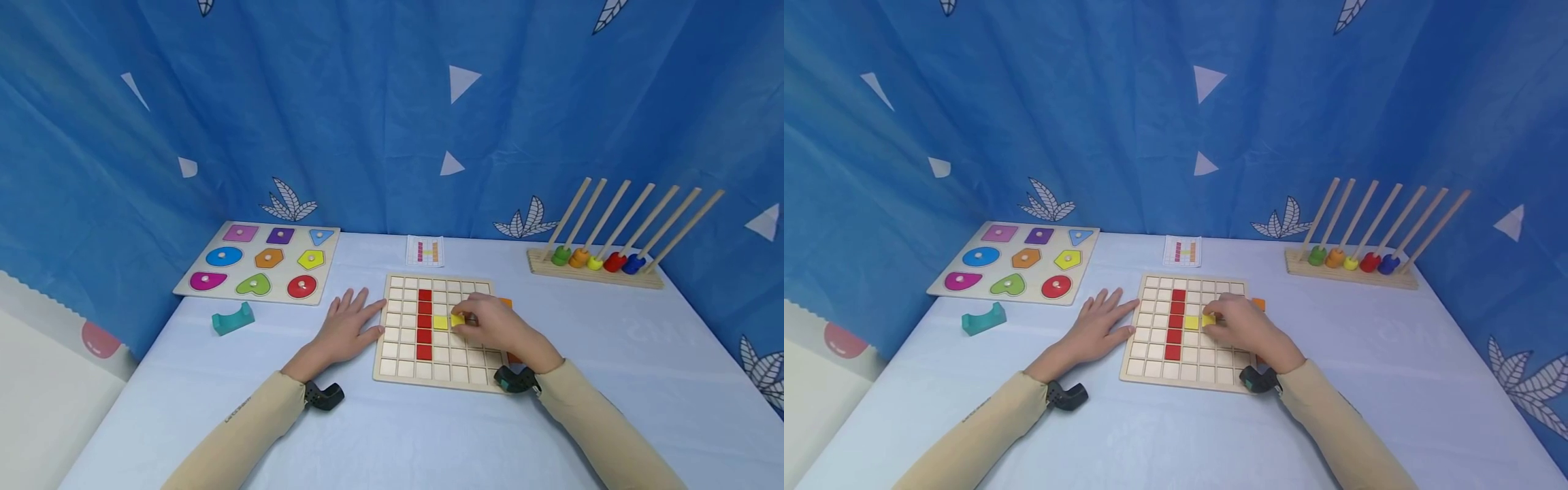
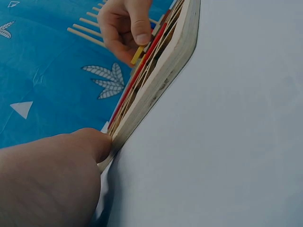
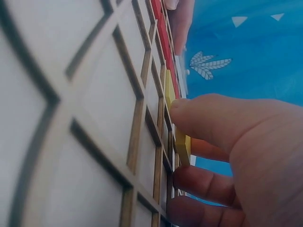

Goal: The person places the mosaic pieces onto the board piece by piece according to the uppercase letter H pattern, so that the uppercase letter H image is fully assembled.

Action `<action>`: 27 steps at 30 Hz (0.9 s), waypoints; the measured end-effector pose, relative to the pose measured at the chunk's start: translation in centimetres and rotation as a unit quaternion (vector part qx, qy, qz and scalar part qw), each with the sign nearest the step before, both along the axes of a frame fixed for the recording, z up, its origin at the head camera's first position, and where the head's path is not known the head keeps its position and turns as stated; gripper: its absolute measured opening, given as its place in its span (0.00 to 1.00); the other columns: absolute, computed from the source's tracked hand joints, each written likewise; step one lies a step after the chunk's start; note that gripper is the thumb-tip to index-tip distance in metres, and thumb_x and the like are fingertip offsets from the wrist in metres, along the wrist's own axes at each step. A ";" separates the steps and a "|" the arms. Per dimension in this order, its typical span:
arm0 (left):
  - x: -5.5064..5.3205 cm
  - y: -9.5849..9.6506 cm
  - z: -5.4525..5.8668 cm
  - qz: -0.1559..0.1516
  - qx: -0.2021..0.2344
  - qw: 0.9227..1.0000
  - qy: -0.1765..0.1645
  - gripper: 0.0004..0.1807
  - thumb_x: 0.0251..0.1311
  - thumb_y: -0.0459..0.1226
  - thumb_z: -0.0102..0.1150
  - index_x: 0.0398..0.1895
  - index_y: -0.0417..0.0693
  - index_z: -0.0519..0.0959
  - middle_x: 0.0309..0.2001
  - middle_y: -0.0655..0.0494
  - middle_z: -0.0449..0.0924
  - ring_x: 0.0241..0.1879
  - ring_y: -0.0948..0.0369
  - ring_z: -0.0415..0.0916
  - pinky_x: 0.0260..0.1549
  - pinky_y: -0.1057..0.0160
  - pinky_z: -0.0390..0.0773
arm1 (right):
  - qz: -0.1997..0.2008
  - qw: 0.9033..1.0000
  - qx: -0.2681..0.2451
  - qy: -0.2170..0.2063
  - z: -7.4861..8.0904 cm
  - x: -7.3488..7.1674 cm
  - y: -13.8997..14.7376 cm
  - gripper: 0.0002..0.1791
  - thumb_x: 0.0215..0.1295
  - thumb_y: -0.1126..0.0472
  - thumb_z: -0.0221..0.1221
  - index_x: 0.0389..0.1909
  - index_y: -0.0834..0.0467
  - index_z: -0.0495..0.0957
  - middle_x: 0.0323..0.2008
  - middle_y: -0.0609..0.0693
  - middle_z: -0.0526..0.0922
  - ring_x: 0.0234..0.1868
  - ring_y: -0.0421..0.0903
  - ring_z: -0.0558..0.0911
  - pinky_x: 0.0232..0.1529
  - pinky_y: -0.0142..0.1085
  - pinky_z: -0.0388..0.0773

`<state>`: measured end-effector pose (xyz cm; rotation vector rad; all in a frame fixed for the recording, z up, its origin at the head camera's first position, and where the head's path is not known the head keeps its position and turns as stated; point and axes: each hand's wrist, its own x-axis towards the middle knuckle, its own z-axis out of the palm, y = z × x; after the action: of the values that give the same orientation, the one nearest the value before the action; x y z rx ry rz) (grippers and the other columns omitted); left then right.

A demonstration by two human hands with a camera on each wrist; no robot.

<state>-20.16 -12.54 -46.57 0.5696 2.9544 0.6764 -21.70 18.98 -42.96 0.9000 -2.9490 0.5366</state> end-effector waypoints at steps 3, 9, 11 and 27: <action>0.0 0.0 0.0 0.001 0.002 1.000 -0.002 0.34 0.70 0.52 0.54 0.77 0.56 0.66 0.81 0.40 0.52 0.81 0.35 0.41 0.76 0.30 0.43 | 0.001 1.000 0.001 0.001 0.0 0.0 -0.1 0.16 0.60 0.54 0.72 0.46 0.57 0.87 0.33 0.45 0.81 0.32 0.38 0.72 0.33 0.31 0.72; 0.0 0.0 0.0 0.002 0.005 1.000 -0.004 0.33 0.70 0.52 0.54 0.77 0.56 0.66 0.81 0.40 0.52 0.81 0.35 0.40 0.76 0.30 0.42 | -0.001 1.000 0.004 -0.004 0.1 0.0 -0.2 0.16 0.60 0.54 0.72 0.46 0.56 0.87 0.32 0.44 0.81 0.31 0.38 0.71 0.33 0.31 0.72; -0.1 0.0 0.0 0.002 0.002 1.000 -0.008 0.34 0.70 0.53 0.54 0.77 0.57 0.66 0.81 0.41 0.51 0.82 0.36 0.39 0.77 0.31 0.41 | -0.003 1.000 0.004 -0.006 0.1 0.1 -0.2 0.16 0.60 0.54 0.72 0.46 0.56 0.87 0.32 0.45 0.81 0.31 0.38 0.71 0.33 0.31 0.72; 0.1 0.0 0.0 -0.001 0.011 1.000 0.004 0.33 0.69 0.52 0.55 0.76 0.55 0.67 0.80 0.39 0.54 0.81 0.34 0.41 0.76 0.29 0.42 | 0.011 1.000 -0.020 -0.002 -0.3 0.1 0.1 0.14 0.59 0.55 0.72 0.45 0.56 0.87 0.31 0.44 0.80 0.29 0.36 0.69 0.30 0.29 0.69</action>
<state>-20.09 -12.49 -46.58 0.5790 2.9560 0.7097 -21.64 19.08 -43.22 0.9284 -2.9251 0.5956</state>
